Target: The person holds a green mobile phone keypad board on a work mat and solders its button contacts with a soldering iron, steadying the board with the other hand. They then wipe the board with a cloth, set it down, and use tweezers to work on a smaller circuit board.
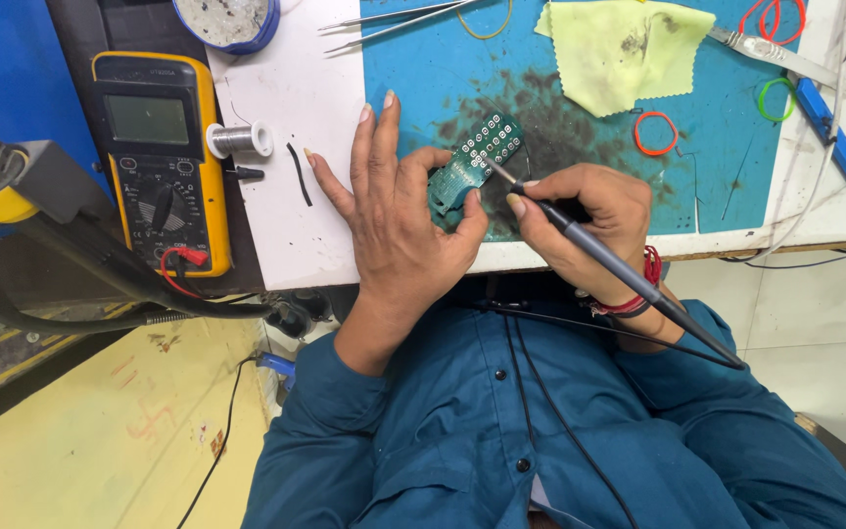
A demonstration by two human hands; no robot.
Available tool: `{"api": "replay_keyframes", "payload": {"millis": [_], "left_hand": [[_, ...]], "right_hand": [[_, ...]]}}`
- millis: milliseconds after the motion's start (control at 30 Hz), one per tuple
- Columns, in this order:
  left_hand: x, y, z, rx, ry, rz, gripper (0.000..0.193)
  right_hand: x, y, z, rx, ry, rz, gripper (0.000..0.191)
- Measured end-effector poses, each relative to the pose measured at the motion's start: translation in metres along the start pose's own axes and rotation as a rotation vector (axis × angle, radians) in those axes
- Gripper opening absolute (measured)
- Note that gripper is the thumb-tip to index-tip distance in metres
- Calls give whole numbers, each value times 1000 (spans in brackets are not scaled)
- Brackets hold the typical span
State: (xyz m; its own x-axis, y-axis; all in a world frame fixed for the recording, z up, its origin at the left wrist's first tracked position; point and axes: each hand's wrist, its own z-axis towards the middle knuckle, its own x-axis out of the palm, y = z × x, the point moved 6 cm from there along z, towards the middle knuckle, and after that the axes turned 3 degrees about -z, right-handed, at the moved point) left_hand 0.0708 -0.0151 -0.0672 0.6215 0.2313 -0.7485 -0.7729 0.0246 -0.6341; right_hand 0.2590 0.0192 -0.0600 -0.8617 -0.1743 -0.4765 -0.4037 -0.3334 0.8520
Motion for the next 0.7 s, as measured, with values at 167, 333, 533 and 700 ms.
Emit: {"api": "replay_keyframes", "payload": {"millis": [167,333,533,700], "left_hand": [[1,0,0,-5,3,5,36],[2,1,1,-2,2,12,35],[1,-1,0,-4,-4,14,35],[1,-1,1,-8,1,13,35]], "right_hand": [[0,0,0,10,1,7,15],[0,-2,0,35,-17,3,15],[0,-2,0,34,-4,4,15],[0,-2,0,21,4,4,16]]}}
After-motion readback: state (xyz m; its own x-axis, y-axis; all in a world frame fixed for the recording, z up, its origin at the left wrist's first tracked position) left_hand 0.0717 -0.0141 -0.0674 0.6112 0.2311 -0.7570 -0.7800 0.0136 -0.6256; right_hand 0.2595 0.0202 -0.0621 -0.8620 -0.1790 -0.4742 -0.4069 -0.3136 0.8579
